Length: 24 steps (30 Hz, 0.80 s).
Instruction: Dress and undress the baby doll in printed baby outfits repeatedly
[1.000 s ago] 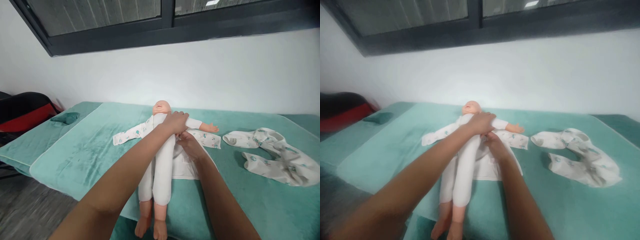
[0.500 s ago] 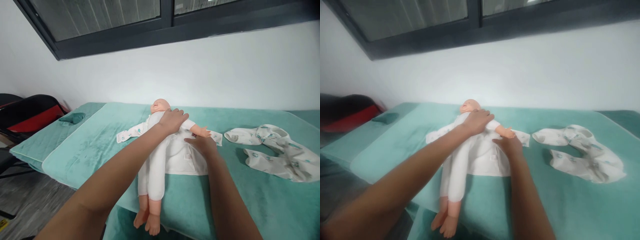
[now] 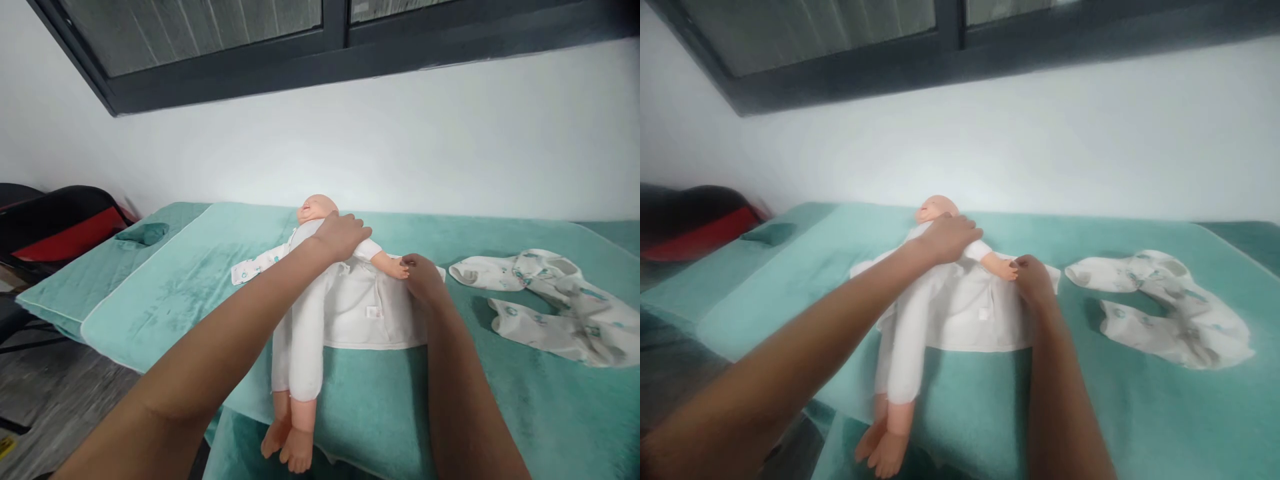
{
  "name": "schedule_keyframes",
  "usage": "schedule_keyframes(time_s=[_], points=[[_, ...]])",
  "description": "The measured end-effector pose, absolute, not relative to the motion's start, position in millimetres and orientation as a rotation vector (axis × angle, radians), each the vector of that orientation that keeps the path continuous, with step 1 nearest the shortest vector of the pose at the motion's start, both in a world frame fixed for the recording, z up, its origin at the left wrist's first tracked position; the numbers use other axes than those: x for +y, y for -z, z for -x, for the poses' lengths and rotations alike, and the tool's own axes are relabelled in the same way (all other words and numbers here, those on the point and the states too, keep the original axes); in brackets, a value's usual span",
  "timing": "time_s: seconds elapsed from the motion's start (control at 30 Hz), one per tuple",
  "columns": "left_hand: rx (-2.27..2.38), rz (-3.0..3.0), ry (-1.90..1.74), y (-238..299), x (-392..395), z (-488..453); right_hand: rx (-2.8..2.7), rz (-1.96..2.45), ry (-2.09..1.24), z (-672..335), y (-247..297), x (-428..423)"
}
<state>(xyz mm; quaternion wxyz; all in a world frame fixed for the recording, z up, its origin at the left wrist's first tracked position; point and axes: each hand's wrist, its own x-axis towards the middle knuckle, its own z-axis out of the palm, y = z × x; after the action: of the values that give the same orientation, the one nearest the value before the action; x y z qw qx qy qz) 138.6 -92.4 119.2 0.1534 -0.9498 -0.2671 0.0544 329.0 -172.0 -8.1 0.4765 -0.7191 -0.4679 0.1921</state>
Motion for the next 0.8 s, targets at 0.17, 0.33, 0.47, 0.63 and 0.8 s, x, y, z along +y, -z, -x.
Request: schedule_keyframes(time_s=[0.17, 0.33, 0.47, 0.63, 0.8], points=[[-0.935, 2.555, -0.411, -126, -95, -148, -0.682, 1.307, -0.902, -329, -13, -180], [-1.109, 2.595, -0.348, -104, -101, -170, -0.631, 0.997, -1.048, -311, -30, -190], [-1.244, 2.697, 0.045, -81, -102, -181, -0.723, 0.931, -1.106, -295, -37, -194], [-1.165, 3.179, 0.377, -73, -94, -175, -0.919, 0.904, -1.135, -288, -40, -196], [-1.092, 3.284, 1.057, -82, -82, -149, -1.06, 0.86, -1.182, -279, -39, -199]])
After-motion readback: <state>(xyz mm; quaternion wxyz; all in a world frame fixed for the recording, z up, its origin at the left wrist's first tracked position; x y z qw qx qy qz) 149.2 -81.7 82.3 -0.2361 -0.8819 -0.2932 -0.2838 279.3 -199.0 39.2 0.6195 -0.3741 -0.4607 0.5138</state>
